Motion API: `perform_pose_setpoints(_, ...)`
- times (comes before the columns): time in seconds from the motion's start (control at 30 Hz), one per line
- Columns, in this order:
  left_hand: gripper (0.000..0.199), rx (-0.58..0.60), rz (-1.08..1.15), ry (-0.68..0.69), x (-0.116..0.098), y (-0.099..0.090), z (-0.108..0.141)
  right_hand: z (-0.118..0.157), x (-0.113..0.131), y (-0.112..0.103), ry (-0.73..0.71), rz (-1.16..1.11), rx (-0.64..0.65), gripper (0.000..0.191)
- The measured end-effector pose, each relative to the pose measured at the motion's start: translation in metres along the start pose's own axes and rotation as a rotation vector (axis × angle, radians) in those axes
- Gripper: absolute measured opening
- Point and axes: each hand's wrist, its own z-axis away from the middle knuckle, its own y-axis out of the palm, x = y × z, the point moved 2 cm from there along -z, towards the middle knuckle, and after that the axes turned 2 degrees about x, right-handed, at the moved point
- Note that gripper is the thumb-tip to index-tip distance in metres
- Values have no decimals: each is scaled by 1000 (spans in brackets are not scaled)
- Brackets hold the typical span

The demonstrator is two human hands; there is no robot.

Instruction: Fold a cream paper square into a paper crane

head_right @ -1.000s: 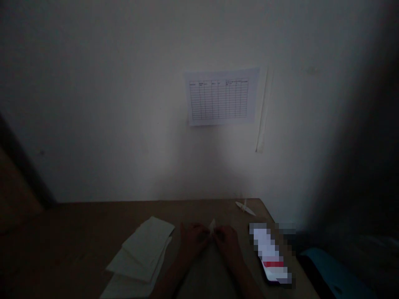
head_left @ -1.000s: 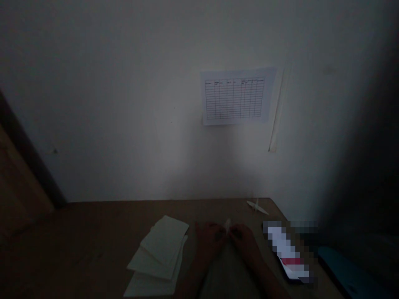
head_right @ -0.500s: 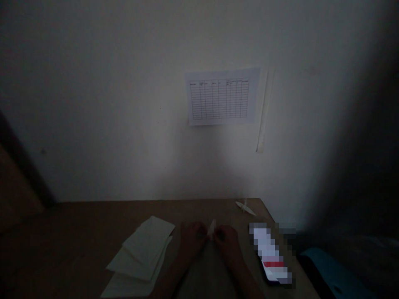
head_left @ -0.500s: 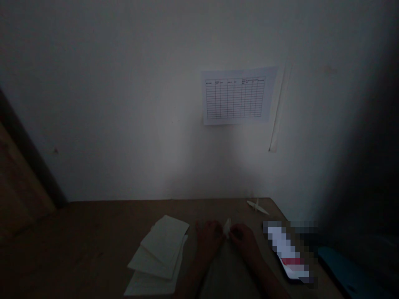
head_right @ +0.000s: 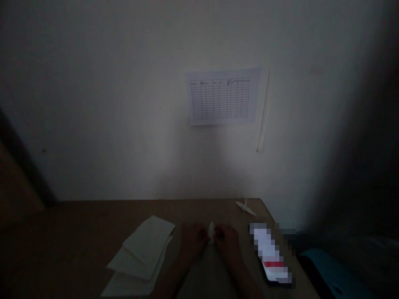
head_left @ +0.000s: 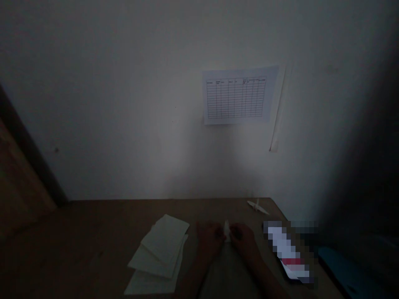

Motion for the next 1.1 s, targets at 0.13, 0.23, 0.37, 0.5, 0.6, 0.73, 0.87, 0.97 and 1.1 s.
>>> perform_pose_setpoints(0.13, 12, 15, -27, 13, 3, 4, -1, 2, 4, -1, -32, 95, -2, 29)
perform_pose_setpoints(0.23, 16, 12, -60, 18, 5, 5, 0, 4, 7, -2, -57, 181, 14, 30)
perform_pose_setpoints(0.37, 18, 17, -88, 30, 3, 2, 1, 5, 11, -4, -38, 249, 10, 27)
perform_pose_setpoints(0.5, 17, 57, -121, 31, 4, -4, 1, 6, 12, -7, 8, 251, 9, 19)
perform_pose_setpoints(0.6, 21, 93, -175, 70, 8, -4, 1, 7, 13, -9, 38, 243, 12, 14)
perform_pose_setpoints(0.73, 26, 111, -233, 121, 14, -2, -1, 6, 14, -10, 34, 250, 15, 7)
perform_pose_setpoints(0.87, 33, 134, -249, 144, 18, 1, -3, 5, 16, -10, 29, 258, 29, 4)
perform_pose_setpoints(0.97, 38, 129, -272, 165, 21, 3, -7, 5, 18, -10, 48, 274, 38, 3)
perform_pose_setpoints(1.1, 42, 155, -289, 148, 25, 7, -15, 5, 20, -10, 57, 295, 33, 2)
